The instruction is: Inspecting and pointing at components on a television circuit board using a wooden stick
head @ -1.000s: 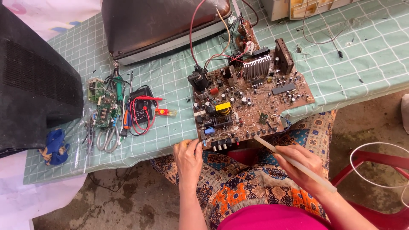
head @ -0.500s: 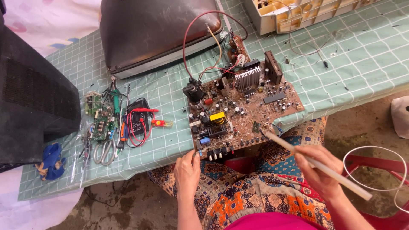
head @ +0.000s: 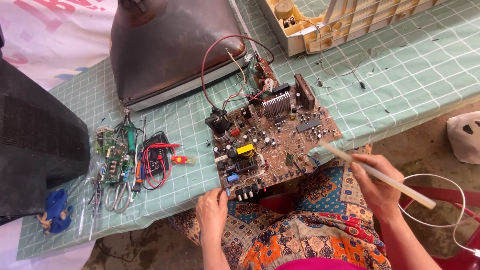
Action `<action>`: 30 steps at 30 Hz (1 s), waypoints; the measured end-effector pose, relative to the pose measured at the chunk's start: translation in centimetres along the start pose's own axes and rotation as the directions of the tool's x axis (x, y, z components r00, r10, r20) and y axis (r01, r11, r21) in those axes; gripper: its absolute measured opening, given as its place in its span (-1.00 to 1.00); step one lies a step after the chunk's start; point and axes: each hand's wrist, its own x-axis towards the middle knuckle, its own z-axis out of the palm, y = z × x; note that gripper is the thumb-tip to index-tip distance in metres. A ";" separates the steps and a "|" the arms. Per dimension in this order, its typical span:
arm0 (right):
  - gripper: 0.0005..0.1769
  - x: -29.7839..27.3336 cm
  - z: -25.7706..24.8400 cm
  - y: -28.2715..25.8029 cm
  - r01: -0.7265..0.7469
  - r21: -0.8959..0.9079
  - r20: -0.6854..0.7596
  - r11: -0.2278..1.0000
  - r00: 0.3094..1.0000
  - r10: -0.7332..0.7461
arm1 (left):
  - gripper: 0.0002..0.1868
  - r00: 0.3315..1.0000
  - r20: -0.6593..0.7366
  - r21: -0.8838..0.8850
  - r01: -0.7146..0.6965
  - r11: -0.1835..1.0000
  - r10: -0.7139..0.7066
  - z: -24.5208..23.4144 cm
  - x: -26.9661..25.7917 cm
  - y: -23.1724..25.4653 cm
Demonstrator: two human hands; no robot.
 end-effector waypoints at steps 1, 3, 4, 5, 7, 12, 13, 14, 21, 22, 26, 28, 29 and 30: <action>-0.76 -0.3 0.4 0.6 -0.002 0.002 -0.001 1.000 1.000 0.002 | -0.70 1.000 0.001 0.003 0.000 1.000 0.000 -0.1 0.0 0.2; -0.77 -0.9 1.2 1.7 0.070 0.086 0.085 0.994 0.993 -0.077 | -0.70 1.000 0.005 -0.017 -0.007 1.000 0.007 -0.4 0.1 0.4; -0.77 -1.0 1.6 1.4 0.068 0.088 0.088 0.994 0.993 -0.076 | -0.70 1.000 0.005 -0.017 -0.004 1.000 0.004 -0.5 0.1 0.7; -0.78 -1.1 2.1 1.1 0.091 0.070 0.110 0.993 0.989 -0.099 | -0.70 1.000 -0.004 -0.019 -0.008 1.000 0.008 -0.6 0.1 0.8; -0.79 -1.1 2.8 -0.5 0.114 0.054 0.137 0.992 0.983 -0.121 | -0.70 1.000 -0.014 -0.022 -0.009 1.000 0.008 -0.7 -0.1 0.9; -0.78 0.6 3.0 -3.2 0.138 -0.024 0.178 0.990 0.975 -0.132 | -0.73 0.999 0.008 -0.029 -0.034 0.999 0.035 -0.6 0.5 0.5; -0.78 0.6 3.0 -2.4 0.141 -0.022 0.178 0.990 0.975 -0.135 | -0.73 0.999 0.005 -0.029 -0.034 0.999 0.034 -0.8 0.5 0.6; -0.78 0.6 2.9 -1.5 0.132 0.001 0.148 0.991 0.980 -0.130 | -0.71 1.000 0.016 -0.033 -0.022 0.999 0.023 -1.0 0.5 0.7; -0.81 2.4 3.2 1.4 0.116 0.022 0.082 0.993 0.990 -0.118 | -0.68 0.996 0.091 -0.116 0.036 0.993 -0.025 -0.1 0.5 -0.4; -0.81 2.8 3.3 1.5 0.117 0.023 0.092 0.993 0.989 -0.119 | -0.68 0.995 0.091 -0.119 0.045 0.992 -0.034 -0.1 0.5 -0.4; -0.86 5.0 4.5 1.6 0.034 0.006 0.077 0.999 0.996 -0.034 | -0.66 0.993 0.103 -0.156 0.070 0.985 -0.055 -0.2 0.4 -0.8; -0.86 6.1 5.2 1.5 0.047 -0.020 0.068 0.999 0.997 -0.046 | -0.66 0.994 0.099 -0.178 0.066 0.982 -0.049 -0.3 0.5 -0.8; -0.87 6.7 5.5 1.5 0.046 -0.044 0.053 0.998 0.998 -0.044 | -0.65 0.995 0.083 -0.195 0.069 0.978 -0.054 -0.6 0.5 -0.8; -0.87 7.3 6.0 1.5 0.047 -0.066 0.039 0.997 0.998 -0.045 | -0.65 0.996 0.065 -0.212 0.072 0.975 -0.059 -0.9 0.5 -0.7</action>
